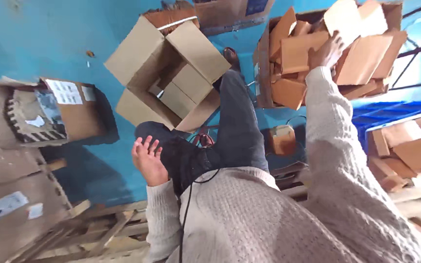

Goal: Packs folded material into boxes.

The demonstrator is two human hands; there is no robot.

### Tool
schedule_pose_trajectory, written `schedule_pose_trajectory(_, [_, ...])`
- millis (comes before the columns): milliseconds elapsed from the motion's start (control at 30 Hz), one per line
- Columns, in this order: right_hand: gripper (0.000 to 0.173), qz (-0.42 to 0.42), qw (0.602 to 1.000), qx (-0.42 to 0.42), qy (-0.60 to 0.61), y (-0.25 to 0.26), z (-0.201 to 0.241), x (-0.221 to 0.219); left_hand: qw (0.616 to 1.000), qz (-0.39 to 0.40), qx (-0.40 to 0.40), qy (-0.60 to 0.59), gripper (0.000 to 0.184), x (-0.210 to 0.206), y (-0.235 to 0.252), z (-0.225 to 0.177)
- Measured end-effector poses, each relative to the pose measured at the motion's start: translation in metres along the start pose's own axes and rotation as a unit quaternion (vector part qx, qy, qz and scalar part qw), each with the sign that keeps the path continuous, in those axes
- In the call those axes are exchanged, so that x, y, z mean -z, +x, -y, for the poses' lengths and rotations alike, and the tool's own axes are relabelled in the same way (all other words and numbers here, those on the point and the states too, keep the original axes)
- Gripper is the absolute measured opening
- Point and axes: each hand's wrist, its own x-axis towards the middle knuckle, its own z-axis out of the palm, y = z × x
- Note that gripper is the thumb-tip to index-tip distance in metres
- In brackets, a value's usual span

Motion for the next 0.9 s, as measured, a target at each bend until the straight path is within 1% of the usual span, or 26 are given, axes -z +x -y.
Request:
schedule_pose_trajectory(67, [0.066, -0.045, 0.994, 0.087, -0.037, 0.040, -0.023, -0.048, 0.999, 0.018, -0.021, 0.028, 0.045, -0.022, -0.001, -0.009])
schedule_pose_trajectory(100, [0.062, -0.091, 0.986, 0.135, -0.039, 0.061, -0.039, -0.078, 0.998, 0.029, -0.033, 0.039, 0.045, -0.037, -0.002, -0.015])
schedule_pose_trajectory(133, [0.061, -0.103, 0.979, 0.169, -0.045, 0.069, -0.050, -0.100, 0.996, 0.047, -0.049, 0.051, 0.046, -0.052, -0.003, -0.020])
schedule_pose_trajectory(267, [0.069, -0.077, 0.958, 0.271, -0.053, 0.042, -0.063, -0.167, 0.979, 0.148, -0.117, 0.074, 0.057, -0.120, -0.011, -0.043])
schedule_pose_trajectory(300, [0.068, -0.089, 0.954, 0.284, -0.042, 0.036, -0.067, -0.183, 0.974, 0.169, -0.130, 0.075, 0.057, -0.135, -0.015, -0.047])
schedule_pose_trajectory(333, [0.064, -0.111, 0.950, 0.290, -0.028, 0.035, -0.068, -0.193, 0.968, 0.188, -0.144, 0.078, 0.056, -0.149, -0.019, -0.050])
schedule_pose_trajectory(400, [0.057, -0.133, 0.953, 0.272, -0.016, 0.034, -0.061, -0.196, 0.952, 0.233, -0.171, 0.099, 0.052, -0.171, -0.026, -0.053])
schedule_pose_trajectory(467, [0.052, -0.118, 0.963, 0.241, -0.032, 0.026, -0.047, -0.191, 0.929, 0.281, -0.201, 0.132, 0.046, -0.188, -0.029, -0.052])
schedule_pose_trajectory(500, [0.054, -0.106, 0.965, 0.238, -0.034, 0.022, -0.042, -0.189, 0.917, 0.309, -0.203, 0.150, 0.043, -0.200, -0.028, -0.050])
schedule_pose_trajectory(533, [0.057, -0.095, 0.963, 0.250, -0.031, 0.019, -0.039, -0.187, 0.905, 0.340, -0.195, 0.169, 0.042, -0.215, -0.028, -0.048])
schedule_pose_trajectory(567, [0.055, -0.093, 0.957, 0.273, -0.027, 0.018, -0.039, -0.189, 0.892, 0.372, -0.172, 0.193, 0.042, -0.236, -0.027, -0.045])
schedule_pose_trajectory(633, [0.047, -0.082, 0.949, 0.303, -0.011, 0.017, -0.043, -0.195, 0.864, 0.421, -0.114, 0.250, 0.047, -0.289, -0.023, -0.033])
schedule_pose_trajectory(667, [0.048, -0.079, 0.948, 0.308, -0.003, 0.016, -0.049, -0.200, 0.860, 0.429, -0.082, 0.265, 0.052, -0.319, -0.018, -0.021])
schedule_pose_trajectory(700, [0.060, -0.078, 0.948, 0.307, 0.006, 0.016, -0.054, -0.204, 0.857, 0.437, -0.041, 0.272, 0.058, -0.348, -0.011, -0.006])
schedule_pose_trajectory(767, [0.093, -0.084, 0.952, 0.293, -0.015, 0.016, -0.059, -0.206, 0.847, 0.459, 0.044, 0.263, 0.071, -0.395, 0.001, 0.022])
schedule_pose_trajectory(833, [0.119, -0.031, 0.960, 0.274, -0.053, 0.010, -0.059, -0.201, 0.847, 0.459, 0.103, 0.247, 0.078, -0.422, 0.004, 0.049])
schedule_pose_trajectory(867, [0.124, -0.014, 0.960, 0.271, -0.071, 0.009, -0.058, -0.200, 0.852, 0.447, 0.124, 0.242, 0.081, -0.430, 0.004, 0.061])
schedule_pose_trajectory(900, [0.124, -0.008, 0.959, 0.272, -0.079, 0.008, -0.059, -0.202, 0.859, 0.433, 0.136, 0.237, 0.082, -0.434, 0.004, 0.071])
